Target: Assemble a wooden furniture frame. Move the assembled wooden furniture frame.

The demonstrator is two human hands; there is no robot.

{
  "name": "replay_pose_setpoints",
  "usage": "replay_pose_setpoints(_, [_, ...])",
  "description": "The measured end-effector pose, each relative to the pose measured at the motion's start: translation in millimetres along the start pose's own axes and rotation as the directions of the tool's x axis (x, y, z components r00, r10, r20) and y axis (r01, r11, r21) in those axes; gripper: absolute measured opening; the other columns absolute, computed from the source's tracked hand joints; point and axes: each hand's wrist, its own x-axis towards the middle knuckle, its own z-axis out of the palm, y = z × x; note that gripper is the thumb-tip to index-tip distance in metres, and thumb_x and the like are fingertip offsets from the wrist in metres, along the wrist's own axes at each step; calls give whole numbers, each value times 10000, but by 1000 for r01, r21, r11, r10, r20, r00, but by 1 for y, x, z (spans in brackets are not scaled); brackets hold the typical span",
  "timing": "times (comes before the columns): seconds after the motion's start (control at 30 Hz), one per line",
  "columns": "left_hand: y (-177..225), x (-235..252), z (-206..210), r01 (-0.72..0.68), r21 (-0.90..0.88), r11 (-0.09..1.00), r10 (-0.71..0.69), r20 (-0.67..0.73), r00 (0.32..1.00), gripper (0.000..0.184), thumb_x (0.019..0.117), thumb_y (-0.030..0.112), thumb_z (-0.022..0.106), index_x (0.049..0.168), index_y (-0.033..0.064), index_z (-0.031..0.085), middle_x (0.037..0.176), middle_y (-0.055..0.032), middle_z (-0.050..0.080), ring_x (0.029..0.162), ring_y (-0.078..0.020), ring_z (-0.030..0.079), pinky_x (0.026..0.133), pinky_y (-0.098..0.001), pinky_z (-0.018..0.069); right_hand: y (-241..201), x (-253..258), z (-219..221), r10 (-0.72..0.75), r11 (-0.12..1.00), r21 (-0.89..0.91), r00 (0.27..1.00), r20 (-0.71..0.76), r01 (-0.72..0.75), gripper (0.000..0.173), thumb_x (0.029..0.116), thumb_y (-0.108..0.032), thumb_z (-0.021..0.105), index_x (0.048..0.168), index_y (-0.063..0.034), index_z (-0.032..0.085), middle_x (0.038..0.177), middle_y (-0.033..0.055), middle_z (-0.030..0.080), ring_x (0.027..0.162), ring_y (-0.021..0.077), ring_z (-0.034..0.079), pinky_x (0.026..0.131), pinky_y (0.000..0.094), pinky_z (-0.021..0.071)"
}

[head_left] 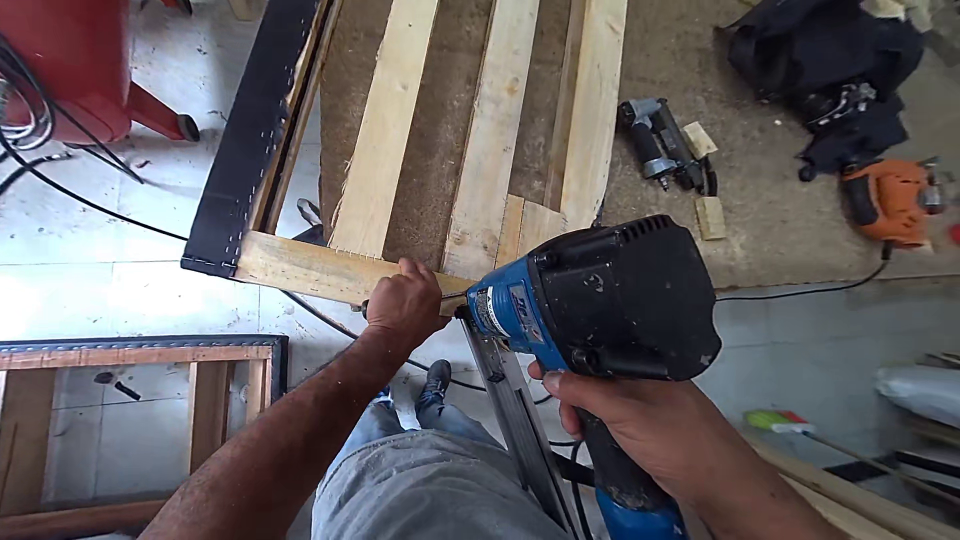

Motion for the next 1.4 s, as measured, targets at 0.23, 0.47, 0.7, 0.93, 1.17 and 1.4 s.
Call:
replay_pose_setpoints(0.23, [-6, 1, -2, -65, -6, 998, 66, 17, 998, 906, 820, 662, 703, 1292, -92, 535, 1179, -253, 619, 816, -340, 711, 664, -455, 571, -15, -2, 20, 50, 997, -51, 997, -67, -53, 163, 939, -175, 727, 1076, -88, 730, 947, 139, 740, 639, 229, 684, 576, 312, 595])
replay_pose_setpoints(0.47, [-12, 3, -2, -137, 1, 991, 137, 8, 991, 877, 845, 638, 694, 1253, -121, 536, 1138, -265, 618, 838, -354, 707, 664, -447, 564, -25, -2, 34, 95, 991, -84, 987, -127, -106, 155, 952, -182, 714, 1064, -75, 723, 965, 136, 751, 627, 220, 685, 560, 310, 588])
replay_pose_setpoints(0.7, [-16, 4, -7, -159, -63, 985, 162, 51, 985, 813, 865, 567, 729, 1243, -126, 532, 1140, -283, 621, 936, -404, 697, 704, -485, 574, -30, -1, 42, 140, 974, -160, 980, -142, -162, 143, 965, -213, 700, 1037, -95, 741, 856, 101, 733, 609, 192, 667, 566, 294, 583])
replay_pose_setpoints(0.93, [-16, 3, -8, -166, -88, 982, 172, 66, 983, 819, 857, 557, 741, 1259, -124, 527, 1139, -285, 620, 936, -407, 698, 726, -495, 579, -32, -3, 38, 135, 955, -248, 984, -119, -162, 127, 950, -233, 709, 965, -108, 727, 722, 70, 681, 590, 170, 645, 569, 288, 564])
replay_pose_setpoints(1.17, [-77, -33, 5, -229, -335, 914, 207, -99, 973, 555, 969, 367, 677, 1459, 130, 565, 1541, -96, 523, 870, -336, 737, 715, -548, 607, -25, -28, 34, 3, 997, -76, 993, -121, -12, 236, 941, -176, 694, 1151, -69, 706, 1040, 124, 749, 671, 220, 696, 564, 325, 593])
replay_pose_setpoints(1.4, [-169, -136, 120, 26, -661, 750, -238, -233, 943, 254, 1003, 328, 633, 1027, 119, 776, 878, -96, 740, 693, -284, 698, 625, -552, 576, -29, -8, 46, 48, 998, -25, 997, -64, -49, 192, 961, -166, 687, 1113, -51, 710, 990, 115, 744, 654, 208, 684, 566, 323, 592])
